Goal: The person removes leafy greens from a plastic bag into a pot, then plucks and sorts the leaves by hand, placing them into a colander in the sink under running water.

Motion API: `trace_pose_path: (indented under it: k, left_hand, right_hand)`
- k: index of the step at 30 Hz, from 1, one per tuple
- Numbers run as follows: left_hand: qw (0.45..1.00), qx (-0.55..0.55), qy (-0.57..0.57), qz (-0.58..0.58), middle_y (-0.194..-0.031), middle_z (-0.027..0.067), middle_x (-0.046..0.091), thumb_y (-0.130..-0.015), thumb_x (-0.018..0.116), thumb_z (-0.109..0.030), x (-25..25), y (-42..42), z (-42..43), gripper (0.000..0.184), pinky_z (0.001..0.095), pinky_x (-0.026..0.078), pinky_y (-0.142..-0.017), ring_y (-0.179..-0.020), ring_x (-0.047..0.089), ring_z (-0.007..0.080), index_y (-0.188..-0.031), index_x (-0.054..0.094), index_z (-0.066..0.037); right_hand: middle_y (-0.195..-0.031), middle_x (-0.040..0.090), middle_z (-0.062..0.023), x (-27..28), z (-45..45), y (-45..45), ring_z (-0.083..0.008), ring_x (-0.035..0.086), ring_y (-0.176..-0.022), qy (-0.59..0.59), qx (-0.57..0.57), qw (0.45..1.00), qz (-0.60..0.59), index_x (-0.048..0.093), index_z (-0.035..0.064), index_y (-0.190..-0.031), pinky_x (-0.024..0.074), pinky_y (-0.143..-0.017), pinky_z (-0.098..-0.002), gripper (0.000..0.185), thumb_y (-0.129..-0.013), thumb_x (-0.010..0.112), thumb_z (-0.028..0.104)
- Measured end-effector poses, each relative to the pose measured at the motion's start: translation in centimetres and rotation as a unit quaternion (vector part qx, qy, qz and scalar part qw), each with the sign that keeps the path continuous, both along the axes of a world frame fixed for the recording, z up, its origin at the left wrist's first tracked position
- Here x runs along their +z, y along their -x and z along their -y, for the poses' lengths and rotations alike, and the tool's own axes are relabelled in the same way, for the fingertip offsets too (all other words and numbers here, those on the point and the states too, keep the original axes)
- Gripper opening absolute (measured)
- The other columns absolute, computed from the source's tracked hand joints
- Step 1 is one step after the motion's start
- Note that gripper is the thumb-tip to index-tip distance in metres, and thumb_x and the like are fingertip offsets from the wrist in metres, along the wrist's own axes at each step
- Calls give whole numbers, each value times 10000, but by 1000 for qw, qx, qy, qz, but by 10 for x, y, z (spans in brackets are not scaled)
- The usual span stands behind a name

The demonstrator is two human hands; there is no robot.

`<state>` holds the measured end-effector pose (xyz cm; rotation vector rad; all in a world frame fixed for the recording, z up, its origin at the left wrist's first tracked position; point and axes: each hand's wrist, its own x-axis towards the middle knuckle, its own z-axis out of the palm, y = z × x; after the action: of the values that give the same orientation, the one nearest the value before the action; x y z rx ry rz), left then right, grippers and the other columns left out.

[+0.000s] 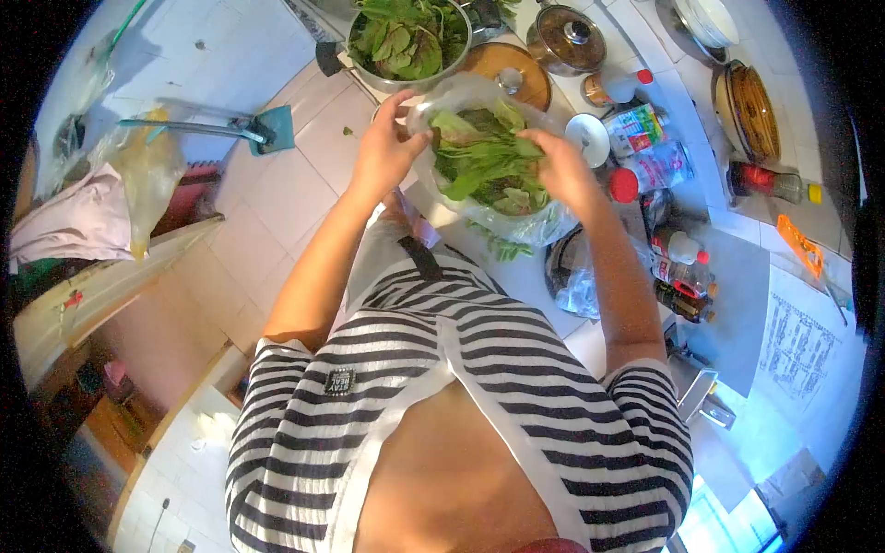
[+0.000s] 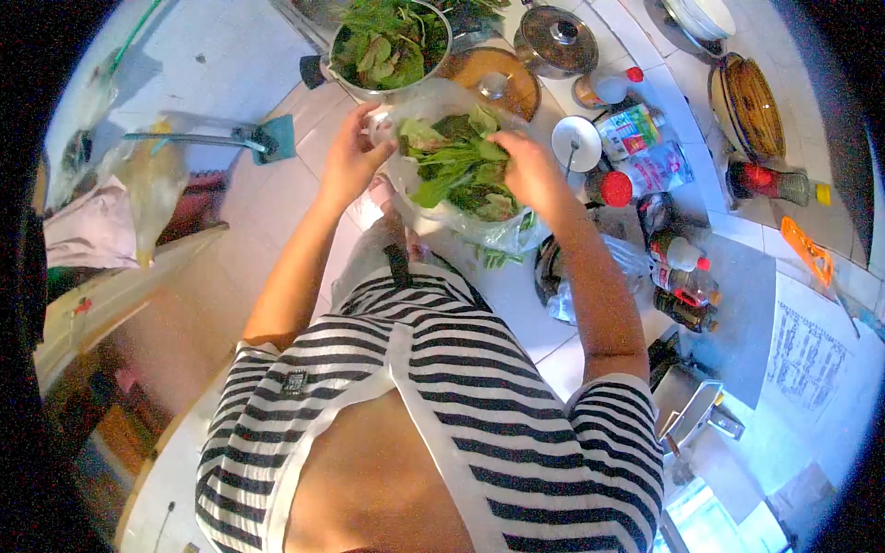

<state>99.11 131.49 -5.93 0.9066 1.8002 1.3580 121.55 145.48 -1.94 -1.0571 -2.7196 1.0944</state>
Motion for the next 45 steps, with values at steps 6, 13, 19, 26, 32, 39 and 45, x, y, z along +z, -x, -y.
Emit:
trace_pose_path:
  k: [6, 13, 19, 26, 32, 39, 45]
  left_hand:
    - [972, 65, -95, -205, -1062, 93, 472, -746, 638, -14, 14, -15, -8, 480, 256, 440, -694, -841, 512, 128, -1177, 437, -76]
    - [976, -39, -86, 195, -990, 15, 524, -803, 553, -29, 2, -42, 2, 251, 226, 422, -734, -862, 536, 121, -1046, 489, -31]
    - [930, -58, 67, 356, -1123, 44, 519, -884, 445, -213, 25, -60, -19, 340, 300, 420, -865, -1069, 480, 172, -1194, 442, -73]
    - [802, -58, 52, 592, -1176, 68, 482, -876, 488, -258, 45, -59, -24, 370, 382, 482, -830, -1019, 510, 219, -1208, 414, -109]
    - [880, -22, 80, 468, -985, 27, 584, -868, 511, -175, 31, -63, -21, 277, 325, 485, -735, -859, 569, 137, -1129, 487, -83]
    - [923, -68, 43, 376, -1045, 66, 562, -856, 508, -98, 27, -66, 8, 325, 293, 462, -784, -923, 541, 157, -1169, 449, -30]
    - [925, -37, -66, 373, -1222, 109, 452, -819, 617, -198, 86, -69, 4, 603, 298, 392, -906, -1079, 465, 195, -1296, 303, -5]
  right_hand:
    - [-1016, 595, -86, -27, -31, -37, -152, 561, -936, 60, -128, 989, -36, 506, -13, -1097, 436, -829, -285, 342, -777, 621, 18]
    - [-969, 606, -84, -24, -31, -44, -186, 579, -870, 443, -276, 818, -243, 547, 3, -1037, 480, -771, -320, 272, -770, 599, -4]
    - [-1030, 593, -91, -6, -27, -40, -216, 583, -904, 519, -231, 776, -273, 533, 15, -1105, 493, -779, -370, 316, -790, 557, 18]
    - [-1043, 596, -92, 17, -32, -33, -224, 585, -902, 645, -159, 595, -452, 557, 49, -1094, 486, -791, -389, 307, -853, 511, 234]
    - [-1048, 590, -101, 23, -29, -21, -238, 578, -908, 635, -199, 576, -474, 548, 54, -1100, 484, -786, -397, 335, -862, 479, 279]
    - [-1053, 583, -110, 31, -18, -15, -255, 569, -916, 582, -283, 611, -456, 539, 59, -1106, 481, -779, -407, 372, -871, 441, 330]
    - [-1061, 576, -118, 51, -2, 16, -271, 557, -934, 558, -331, 624, -436, 533, 63, -1110, 478, -778, -411, 402, -875, 422, 371]
